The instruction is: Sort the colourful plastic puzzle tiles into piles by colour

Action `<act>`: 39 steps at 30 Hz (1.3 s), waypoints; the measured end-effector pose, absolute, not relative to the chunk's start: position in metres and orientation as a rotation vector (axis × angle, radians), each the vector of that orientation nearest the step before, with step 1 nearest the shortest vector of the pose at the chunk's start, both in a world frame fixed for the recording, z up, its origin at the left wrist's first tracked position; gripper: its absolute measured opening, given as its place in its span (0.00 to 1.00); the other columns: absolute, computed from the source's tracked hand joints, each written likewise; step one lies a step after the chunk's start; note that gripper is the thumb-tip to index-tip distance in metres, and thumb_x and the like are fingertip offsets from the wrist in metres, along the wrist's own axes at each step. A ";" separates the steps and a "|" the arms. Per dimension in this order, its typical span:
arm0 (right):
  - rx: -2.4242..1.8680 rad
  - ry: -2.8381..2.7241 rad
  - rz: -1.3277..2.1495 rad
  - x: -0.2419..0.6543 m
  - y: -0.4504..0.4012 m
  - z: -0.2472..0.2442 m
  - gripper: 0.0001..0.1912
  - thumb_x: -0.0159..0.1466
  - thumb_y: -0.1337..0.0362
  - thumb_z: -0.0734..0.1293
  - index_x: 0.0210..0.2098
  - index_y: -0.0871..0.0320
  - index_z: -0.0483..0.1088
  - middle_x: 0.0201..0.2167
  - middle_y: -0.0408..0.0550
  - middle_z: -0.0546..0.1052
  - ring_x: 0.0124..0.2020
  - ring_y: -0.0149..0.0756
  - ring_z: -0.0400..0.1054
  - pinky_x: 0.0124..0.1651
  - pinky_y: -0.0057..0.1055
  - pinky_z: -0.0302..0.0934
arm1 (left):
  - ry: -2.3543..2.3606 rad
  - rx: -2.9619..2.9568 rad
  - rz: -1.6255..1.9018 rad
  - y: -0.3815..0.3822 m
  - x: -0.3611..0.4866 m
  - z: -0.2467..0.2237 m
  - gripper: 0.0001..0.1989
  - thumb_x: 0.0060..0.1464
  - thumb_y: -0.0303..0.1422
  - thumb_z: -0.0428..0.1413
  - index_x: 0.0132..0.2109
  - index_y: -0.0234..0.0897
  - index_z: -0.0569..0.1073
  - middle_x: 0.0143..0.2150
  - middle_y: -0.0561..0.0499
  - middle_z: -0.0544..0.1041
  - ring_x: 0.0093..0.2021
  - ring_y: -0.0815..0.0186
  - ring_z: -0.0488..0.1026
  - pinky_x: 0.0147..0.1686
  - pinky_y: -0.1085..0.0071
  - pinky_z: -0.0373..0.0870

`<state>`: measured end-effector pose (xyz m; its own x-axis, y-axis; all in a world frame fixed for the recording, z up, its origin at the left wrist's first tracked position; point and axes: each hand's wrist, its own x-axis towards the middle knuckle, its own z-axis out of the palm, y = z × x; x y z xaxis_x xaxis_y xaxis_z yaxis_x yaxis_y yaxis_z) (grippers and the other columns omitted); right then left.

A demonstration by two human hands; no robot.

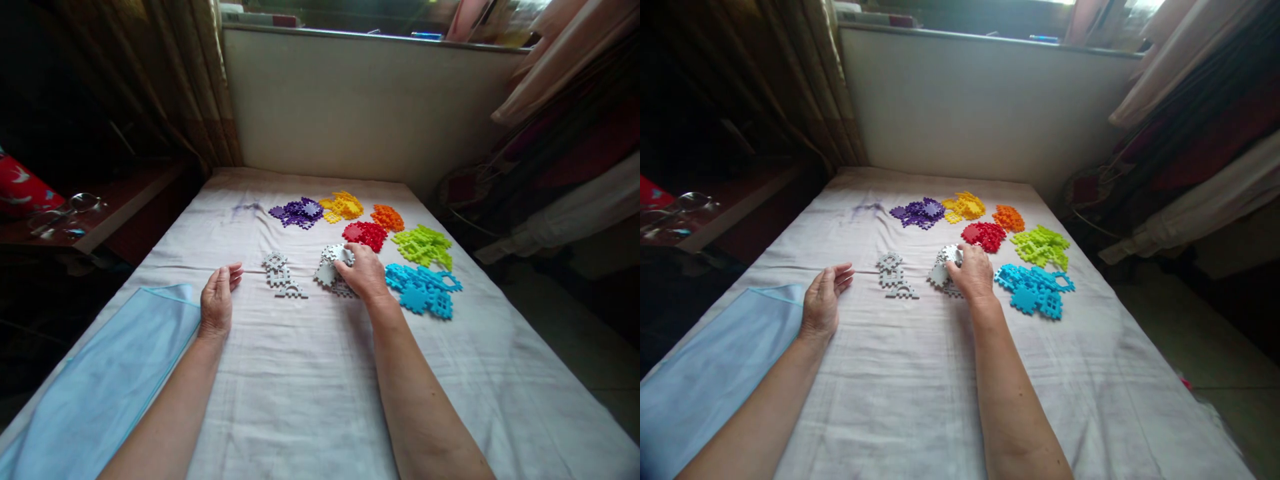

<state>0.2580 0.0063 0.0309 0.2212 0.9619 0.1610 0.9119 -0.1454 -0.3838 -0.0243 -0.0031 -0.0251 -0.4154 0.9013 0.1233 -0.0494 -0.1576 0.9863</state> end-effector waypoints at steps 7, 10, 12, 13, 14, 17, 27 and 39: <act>-2.161 -1.757 0.233 0.279 0.005 0.023 0.22 0.60 0.58 0.68 0.53 0.55 0.73 0.49 0.53 0.76 0.53 0.45 0.69 0.53 0.36 0.61 | 1.381 1.005 1.682 -0.003 -0.023 -0.022 0.29 0.47 0.59 0.57 0.39 0.37 0.78 0.43 0.44 0.80 0.42 0.63 0.77 0.43 0.67 0.73; -2.164 -1.790 0.225 0.275 0.004 0.025 0.23 0.60 0.57 0.69 0.54 0.56 0.72 0.49 0.54 0.76 0.53 0.45 0.69 0.54 0.36 0.61 | 1.383 1.012 1.678 -0.004 -0.023 -0.022 0.28 0.48 0.59 0.57 0.39 0.37 0.78 0.42 0.44 0.80 0.42 0.63 0.77 0.43 0.67 0.73; -2.163 -1.786 0.198 0.273 0.003 0.028 0.23 0.60 0.56 0.68 0.54 0.55 0.72 0.50 0.55 0.75 0.54 0.45 0.68 0.54 0.36 0.61 | 1.380 1.018 1.673 -0.003 -0.024 -0.024 0.28 0.48 0.58 0.57 0.40 0.37 0.78 0.42 0.44 0.80 0.42 0.63 0.77 0.43 0.67 0.73; -2.155 -1.785 0.181 0.270 0.003 0.030 0.23 0.61 0.56 0.68 0.54 0.55 0.73 0.51 0.55 0.75 0.54 0.46 0.68 0.55 0.37 0.61 | 1.379 1.020 1.672 -0.003 -0.024 -0.024 0.28 0.49 0.58 0.57 0.40 0.37 0.78 0.42 0.45 0.80 0.42 0.63 0.77 0.43 0.67 0.73; -2.137 -1.789 0.165 0.267 0.002 0.032 0.21 0.62 0.56 0.68 0.53 0.55 0.73 0.51 0.55 0.75 0.54 0.45 0.68 0.55 0.37 0.60 | 1.379 1.023 1.668 -0.003 -0.024 -0.025 0.28 0.49 0.58 0.57 0.40 0.37 0.78 0.42 0.45 0.80 0.42 0.63 0.77 0.43 0.67 0.72; -2.042 -1.875 0.165 0.250 -0.001 0.041 0.16 0.64 0.58 0.66 0.51 0.54 0.75 0.50 0.53 0.76 0.53 0.43 0.69 0.56 0.36 0.60 | 1.385 1.030 1.660 -0.003 -0.024 -0.025 0.27 0.49 0.58 0.57 0.40 0.37 0.78 0.42 0.45 0.80 0.42 0.63 0.77 0.43 0.67 0.72; -1.899 -2.453 0.361 0.184 -0.025 0.051 0.12 0.65 0.60 0.63 0.44 0.53 0.76 0.45 0.51 0.79 0.46 0.41 0.74 0.44 0.32 0.64 | 1.391 1.038 1.662 -0.004 -0.023 -0.023 0.28 0.48 0.58 0.57 0.39 0.37 0.78 0.42 0.44 0.80 0.42 0.63 0.77 0.43 0.67 0.73; -1.904 -2.524 0.407 0.179 -0.029 0.052 0.14 0.65 0.66 0.62 0.48 0.54 0.72 0.48 0.53 0.78 0.45 0.41 0.74 0.42 0.32 0.64 | 1.394 1.048 1.666 -0.004 -0.022 -0.022 0.26 0.49 0.57 0.57 0.39 0.37 0.77 0.42 0.45 0.80 0.42 0.63 0.77 0.43 0.67 0.73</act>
<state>0.1786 -0.0293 0.0523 -0.2859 0.9395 -0.1888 0.9512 0.2543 -0.1748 -0.0223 -0.0043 -0.0224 -0.4155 0.8990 0.1384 -0.0223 -0.1622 0.9865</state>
